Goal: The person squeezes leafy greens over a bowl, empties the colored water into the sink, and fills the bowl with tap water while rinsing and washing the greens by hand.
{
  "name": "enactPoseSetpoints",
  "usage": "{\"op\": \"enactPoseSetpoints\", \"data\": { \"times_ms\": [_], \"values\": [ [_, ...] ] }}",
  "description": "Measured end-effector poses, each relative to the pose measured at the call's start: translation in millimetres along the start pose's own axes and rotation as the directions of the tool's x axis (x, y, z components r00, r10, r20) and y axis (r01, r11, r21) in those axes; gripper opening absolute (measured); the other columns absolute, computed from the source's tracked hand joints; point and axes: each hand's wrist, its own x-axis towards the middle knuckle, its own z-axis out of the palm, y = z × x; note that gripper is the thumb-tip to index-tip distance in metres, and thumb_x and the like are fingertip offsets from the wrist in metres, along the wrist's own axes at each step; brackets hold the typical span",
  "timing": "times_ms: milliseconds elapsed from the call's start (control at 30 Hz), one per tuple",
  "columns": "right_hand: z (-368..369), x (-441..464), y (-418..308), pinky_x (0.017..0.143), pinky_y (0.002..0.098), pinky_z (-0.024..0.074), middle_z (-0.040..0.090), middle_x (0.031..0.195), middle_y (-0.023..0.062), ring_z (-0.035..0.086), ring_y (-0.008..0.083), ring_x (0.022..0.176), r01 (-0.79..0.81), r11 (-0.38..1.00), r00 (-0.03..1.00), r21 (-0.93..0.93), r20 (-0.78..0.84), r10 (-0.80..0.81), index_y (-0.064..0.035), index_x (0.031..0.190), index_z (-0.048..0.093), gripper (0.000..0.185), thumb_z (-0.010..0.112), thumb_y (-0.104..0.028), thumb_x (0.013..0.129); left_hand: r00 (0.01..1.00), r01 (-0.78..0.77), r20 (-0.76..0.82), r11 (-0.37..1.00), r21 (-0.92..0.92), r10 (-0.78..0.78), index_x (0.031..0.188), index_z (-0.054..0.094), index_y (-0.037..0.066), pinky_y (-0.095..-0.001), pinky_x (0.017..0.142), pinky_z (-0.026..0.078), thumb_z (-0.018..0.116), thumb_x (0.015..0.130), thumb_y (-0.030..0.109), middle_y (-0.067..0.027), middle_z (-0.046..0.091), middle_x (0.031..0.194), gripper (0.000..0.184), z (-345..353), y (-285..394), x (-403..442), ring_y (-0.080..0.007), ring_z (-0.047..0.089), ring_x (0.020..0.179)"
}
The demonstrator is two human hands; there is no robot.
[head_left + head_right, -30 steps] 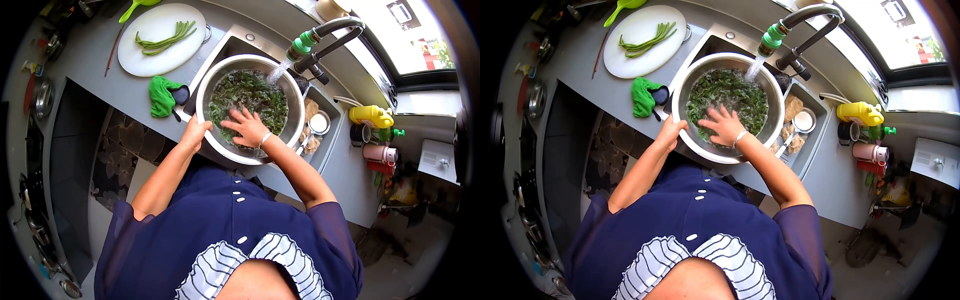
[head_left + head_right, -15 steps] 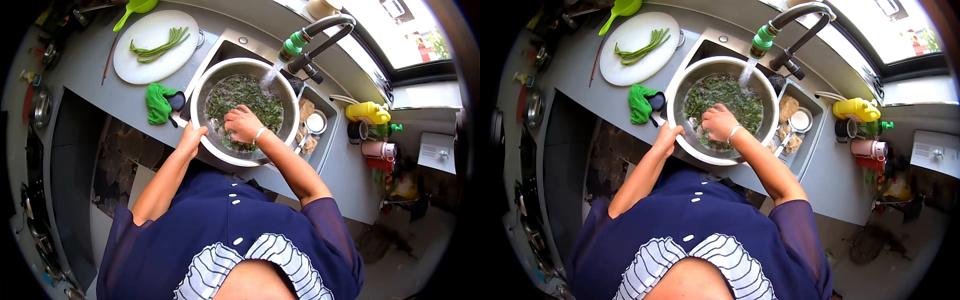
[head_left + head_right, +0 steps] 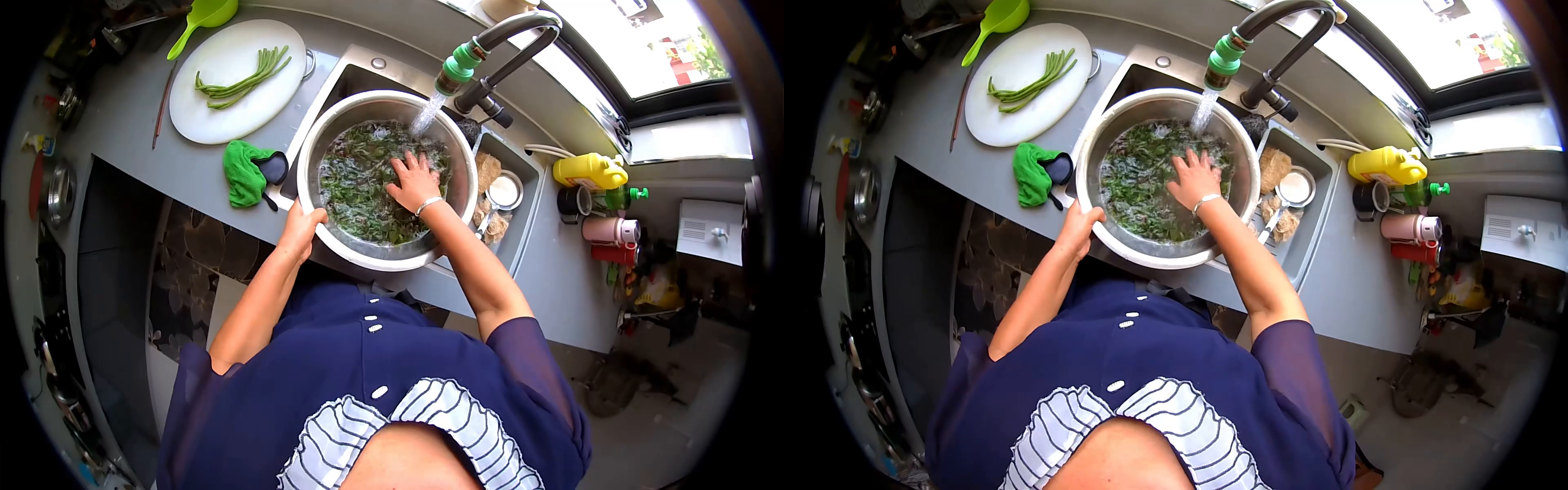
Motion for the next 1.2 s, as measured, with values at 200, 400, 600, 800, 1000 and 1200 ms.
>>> {"op": "enactPoseSetpoints", "data": {
  "times_ms": [200,400,600,800,1000,1200],
  "values": [
    [-48,-46,4,0.091,0.0566,0.0426,0.044,0.136,0.0096,0.041,0.037,0.126,0.366,0.93,0.929,-0.026,-0.045,-0.367,-0.0251,0.124,0.056,0.049,0.065,-0.02,0.077,1.0,-0.001,0.022,1.0,-0.013,0.001,0.105,0.052,-0.001,-0.0281,0.069,0.044,0.056,0.067,-0.004,-0.0054,0.055,0.088,0.038,2,6,-1,-0.0164,0.052,0.079],
    [-23,-54,10,0.09,0.0426,0.0474,0.056,0.111,0.0064,0.055,0.0313,0.102,0.49,0.871,0.831,0.026,0.288,-0.476,-0.0228,0.115,0.061,0.041,0.064,-0.016,0.075,1.0,-0.005,0.029,1.0,-0.006,0.005,0.105,0.052,0.0,-0.0282,0.07,0.044,0.057,0.068,-0.003,-0.005,0.054,0.086,0.037,2,7,1,-0.0161,0.052,0.079],
    [-28,-5,29,0.096,0.049,0.0418,0.052,0.123,0.0113,0.048,0.0351,0.118,0.155,0.955,0.97,0.251,-0.221,-0.099,-0.0218,0.124,0.056,0.044,0.062,-0.025,0.081,0.999,0.025,0.031,1.0,0.017,-0.025,0.106,0.052,0.0,-0.0285,0.068,0.045,0.057,0.069,-0.002,-0.0046,0.055,0.085,0.037,0,5,2,-0.0154,0.052,0.076],
    [-2,-13,-36,0.107,0.0613,0.0237,0.025,0.152,0.0116,0.029,0.0404,0.136,0.299,0.954,0.946,-0.027,0.137,-0.293,-0.0293,0.141,0.04,0.072,0.062,-0.056,0.078,0.998,0.014,0.056,0.999,-0.042,-0.011,0.115,0.049,-0.001,-0.0275,0.072,0.045,0.053,0.066,-0.007,-0.0048,0.055,0.092,0.049,5,11,-2,-0.0154,0.053,0.081],
    [-12,-18,-14,0.103,0.0622,0.0296,0.027,0.151,0.0109,0.033,0.0442,0.131,0.075,0.996,0.996,-0.046,0.052,-0.072,-0.021,0.136,0.044,0.065,0.067,-0.031,0.075,0.998,0.018,0.052,1.0,0.013,-0.018,0.112,0.05,0.0,-0.0286,0.075,0.045,0.054,0.067,-0.005,-0.0054,0.056,0.094,0.046,-3,2,3,-0.0161,0.053,0.085],
    [-44,-2,-10,0.082,0.0435,0.0517,0.058,0.119,0.0059,0.062,0.0273,0.095,0.272,0.951,0.957,0.145,-0.149,-0.251,-0.0155,0.107,0.063,0.028,0.057,-0.016,0.079,0.997,0.034,0.063,0.999,-0.003,-0.034,0.111,0.051,0.0,-0.0284,0.075,0.045,0.055,0.068,-0.004,-0.0056,0.056,0.093,0.043,1,6,-1,-0.0166,0.054,0.084]
  ]
}}
